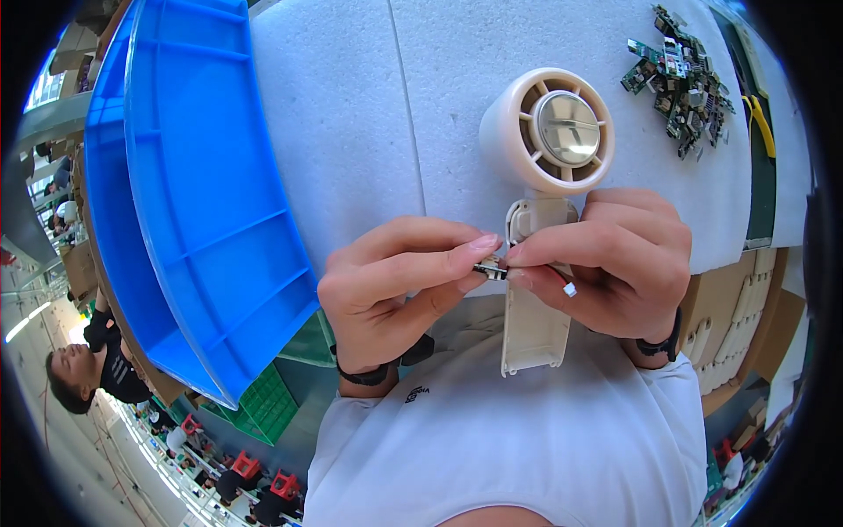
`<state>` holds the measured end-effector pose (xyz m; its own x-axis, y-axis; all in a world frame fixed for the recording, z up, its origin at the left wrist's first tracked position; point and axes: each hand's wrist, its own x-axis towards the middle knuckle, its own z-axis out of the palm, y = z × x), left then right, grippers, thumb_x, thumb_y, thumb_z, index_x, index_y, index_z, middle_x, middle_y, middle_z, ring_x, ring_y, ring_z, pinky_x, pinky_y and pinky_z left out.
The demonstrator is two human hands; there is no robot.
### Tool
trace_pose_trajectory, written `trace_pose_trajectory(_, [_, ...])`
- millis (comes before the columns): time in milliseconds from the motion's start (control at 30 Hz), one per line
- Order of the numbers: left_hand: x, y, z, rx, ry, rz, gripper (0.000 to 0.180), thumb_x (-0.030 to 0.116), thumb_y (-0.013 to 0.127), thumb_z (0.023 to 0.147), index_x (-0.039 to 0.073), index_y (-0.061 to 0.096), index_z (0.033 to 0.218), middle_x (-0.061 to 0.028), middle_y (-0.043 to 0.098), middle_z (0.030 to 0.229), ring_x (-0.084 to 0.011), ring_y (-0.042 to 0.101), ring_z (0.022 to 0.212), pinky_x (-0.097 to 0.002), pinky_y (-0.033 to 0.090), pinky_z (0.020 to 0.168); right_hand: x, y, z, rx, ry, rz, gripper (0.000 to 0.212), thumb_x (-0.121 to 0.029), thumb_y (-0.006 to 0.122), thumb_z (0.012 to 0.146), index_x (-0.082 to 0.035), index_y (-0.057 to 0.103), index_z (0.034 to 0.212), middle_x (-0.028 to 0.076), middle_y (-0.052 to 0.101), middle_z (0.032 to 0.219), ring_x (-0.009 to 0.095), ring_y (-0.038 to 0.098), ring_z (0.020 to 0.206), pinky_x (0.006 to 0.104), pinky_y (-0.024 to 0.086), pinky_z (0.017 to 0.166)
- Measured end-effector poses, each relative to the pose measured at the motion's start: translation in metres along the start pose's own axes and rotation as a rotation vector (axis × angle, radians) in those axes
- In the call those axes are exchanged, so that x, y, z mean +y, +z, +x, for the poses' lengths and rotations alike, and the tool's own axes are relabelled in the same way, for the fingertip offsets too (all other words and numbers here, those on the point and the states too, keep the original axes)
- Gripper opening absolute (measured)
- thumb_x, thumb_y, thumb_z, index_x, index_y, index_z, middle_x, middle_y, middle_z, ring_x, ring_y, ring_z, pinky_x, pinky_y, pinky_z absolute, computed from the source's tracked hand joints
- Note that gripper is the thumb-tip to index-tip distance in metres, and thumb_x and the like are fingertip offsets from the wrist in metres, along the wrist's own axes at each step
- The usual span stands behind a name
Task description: Assembling small electronic components into white plastic circular housings on a production line.
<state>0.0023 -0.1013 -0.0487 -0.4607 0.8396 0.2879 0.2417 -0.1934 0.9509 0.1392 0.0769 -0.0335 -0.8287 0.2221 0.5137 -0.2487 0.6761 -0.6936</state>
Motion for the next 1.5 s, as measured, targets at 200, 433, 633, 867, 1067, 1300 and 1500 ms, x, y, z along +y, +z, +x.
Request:
trace_pose_trajectory(200, [-0.001,-0.005,0.005,-0.098,-0.084,-0.131,0.041,-0.019,0.072,0.073,0.001,0.074,0.109,-0.0193,0.071,0.102,-0.0222,0.071,0.085,-0.0279,0.058,0.071,0.004,0.004,-0.003,-0.004,0.091,0.135,0.022,-0.008,0.085,0.069,-0.009,0.072,0.086,-0.002,0.063,0.061,0.011,0.055,0.048,0.0239,0.038,0.047])
trace_pose_trajectory(433, [0.003,-0.005,0.008,-0.099,-0.088,-0.088,0.043,-0.019,0.072,0.072,0.002,0.075,0.109,-0.0186,0.071,0.101,-0.0213,0.071,0.084,-0.0271,0.057,0.069,0.004,0.0,-0.001,-0.081,0.127,0.135,0.022,-0.008,0.085,0.07,-0.008,0.072,0.087,0.001,0.066,0.067,0.013,0.059,0.053,0.0251,0.043,0.051])
trace_pose_trajectory(633, [0.003,-0.002,0.004,-0.077,-0.051,0.023,0.041,-0.018,0.073,0.073,0.002,0.075,0.109,-0.0182,0.071,0.1,-0.0213,0.071,0.083,-0.0268,0.057,0.069,0.006,0.003,0.0,-0.069,0.104,0.104,0.022,-0.01,0.085,0.07,-0.008,0.071,0.087,0.002,0.067,0.068,0.013,0.06,0.054,0.025,0.044,0.052])
trace_pose_trajectory(867, [-0.002,0.002,0.001,-0.008,-0.004,0.02,0.039,-0.016,0.073,0.075,0.002,0.075,0.11,-0.0171,0.071,0.1,-0.021,0.07,0.083,-0.0271,0.057,0.07,0.003,-0.002,-0.001,-0.099,0.177,0.151,0.022,-0.005,0.084,0.071,-0.007,0.072,0.09,0.001,0.068,0.072,0.01,0.052,0.048,0.0249,0.039,0.048])
trace_pose_trajectory(1067, [-0.001,0.003,0.001,-0.004,-0.053,-0.036,0.04,-0.016,0.073,0.076,0.003,0.075,0.111,-0.0156,0.071,0.101,-0.0201,0.07,0.084,-0.0268,0.057,0.071,-0.007,-0.008,-0.008,-0.089,0.322,0.216,0.027,-0.003,0.083,0.069,-0.007,0.074,0.095,0.002,0.065,0.077,0.011,0.052,0.058,0.0252,0.038,0.054])
trace_pose_trajectory(1300, [0.002,0.005,0.0,-0.011,-0.082,0.011,0.032,-0.015,0.071,0.079,-0.003,0.073,0.108,-0.0205,0.069,0.104,-0.0241,0.07,0.093,-0.0296,0.057,0.076,-0.004,-0.003,-0.01,0.011,0.081,0.113,0.031,-0.003,0.082,0.068,-0.009,0.076,0.098,0.004,0.061,0.082,0.016,0.054,0.075,0.0274,0.041,0.064])
trace_pose_trajectory(1500, [-0.001,0.009,0.001,0.033,-0.05,0.02,0.037,-0.015,0.072,0.077,0.002,0.074,0.109,-0.0163,0.071,0.103,-0.0213,0.071,0.089,-0.0279,0.057,0.073,-0.002,-0.001,-0.008,0.01,0.069,0.085,0.029,-0.004,0.082,0.069,-0.008,0.076,0.097,0.005,0.062,0.084,0.018,0.054,0.074,0.0282,0.04,0.064])
